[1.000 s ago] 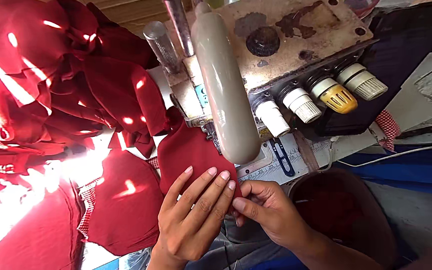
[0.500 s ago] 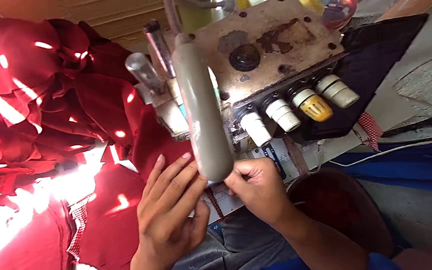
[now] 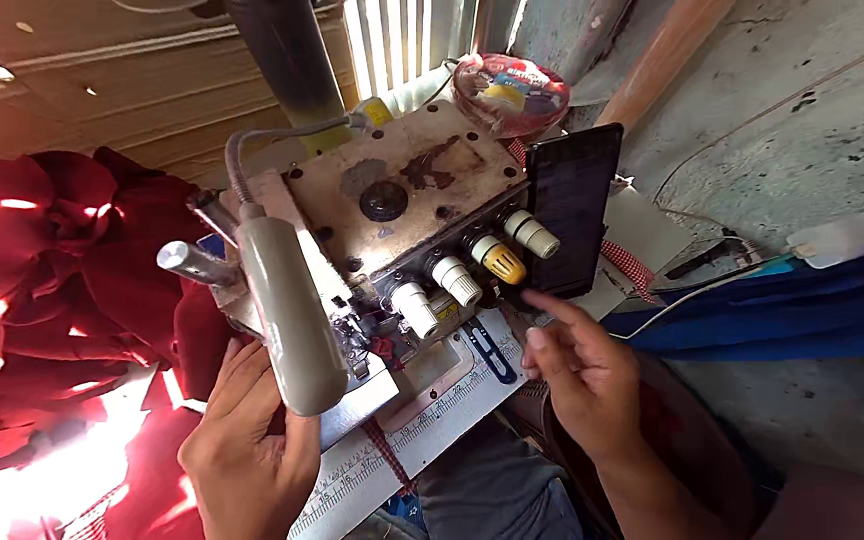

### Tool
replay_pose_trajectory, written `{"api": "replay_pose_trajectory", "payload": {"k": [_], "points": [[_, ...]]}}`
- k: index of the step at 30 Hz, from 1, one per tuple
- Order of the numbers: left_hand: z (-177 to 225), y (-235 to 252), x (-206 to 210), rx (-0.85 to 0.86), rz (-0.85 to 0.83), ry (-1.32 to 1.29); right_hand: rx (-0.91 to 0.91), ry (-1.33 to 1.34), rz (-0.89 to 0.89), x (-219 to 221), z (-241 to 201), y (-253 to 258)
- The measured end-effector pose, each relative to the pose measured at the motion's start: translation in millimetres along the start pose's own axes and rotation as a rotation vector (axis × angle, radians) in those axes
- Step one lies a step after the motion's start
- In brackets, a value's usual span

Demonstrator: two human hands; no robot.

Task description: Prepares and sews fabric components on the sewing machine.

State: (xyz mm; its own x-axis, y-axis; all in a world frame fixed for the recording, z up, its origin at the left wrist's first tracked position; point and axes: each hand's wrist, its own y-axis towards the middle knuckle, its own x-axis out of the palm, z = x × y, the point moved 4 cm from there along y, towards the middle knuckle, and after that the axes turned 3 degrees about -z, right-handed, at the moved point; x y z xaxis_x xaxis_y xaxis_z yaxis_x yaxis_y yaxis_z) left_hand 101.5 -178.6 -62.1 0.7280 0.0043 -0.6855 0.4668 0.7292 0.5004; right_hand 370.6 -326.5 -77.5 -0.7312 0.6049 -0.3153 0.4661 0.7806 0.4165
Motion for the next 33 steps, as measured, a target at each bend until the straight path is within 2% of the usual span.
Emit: {"api": "replay_pose_trajectory", "payload": {"k": [5,13,19,22,24,26,29,31,33], "points": [[-1,-2,1,0.002,0.027,0.014,0.085,-0.150,0.051,-10,15,10],[1,-2,1,0.015,0.028,0.040,0.076,-0.226,0.029,-3,19,17],[0,-2,1,0.004,0.044,0.001,-0.007,-0.045,0.003,2,8,-4],[0,-1,-4,-0.019,0.055,-0.060,-0.086,0.089,-0.094,25,-4,-25],[-4,4,-16,-0.034,0.104,-0.152,-0.172,0.160,-0.220,45,-16,-36],[-26,12,-35,-0.123,0.190,-0.298,-0.240,0.248,-0.359,68,-25,-42],[-86,27,-55,-0.399,0.362,-0.435,-0.261,0.345,-0.520,103,-24,-44],[-103,37,-50,-0.655,0.301,-0.523,-0.213,0.339,-0.625,124,-16,-44],[-98,43,-35,-0.808,0.159,-0.552,-0.173,0.227,-0.711,136,-11,-45]]}}
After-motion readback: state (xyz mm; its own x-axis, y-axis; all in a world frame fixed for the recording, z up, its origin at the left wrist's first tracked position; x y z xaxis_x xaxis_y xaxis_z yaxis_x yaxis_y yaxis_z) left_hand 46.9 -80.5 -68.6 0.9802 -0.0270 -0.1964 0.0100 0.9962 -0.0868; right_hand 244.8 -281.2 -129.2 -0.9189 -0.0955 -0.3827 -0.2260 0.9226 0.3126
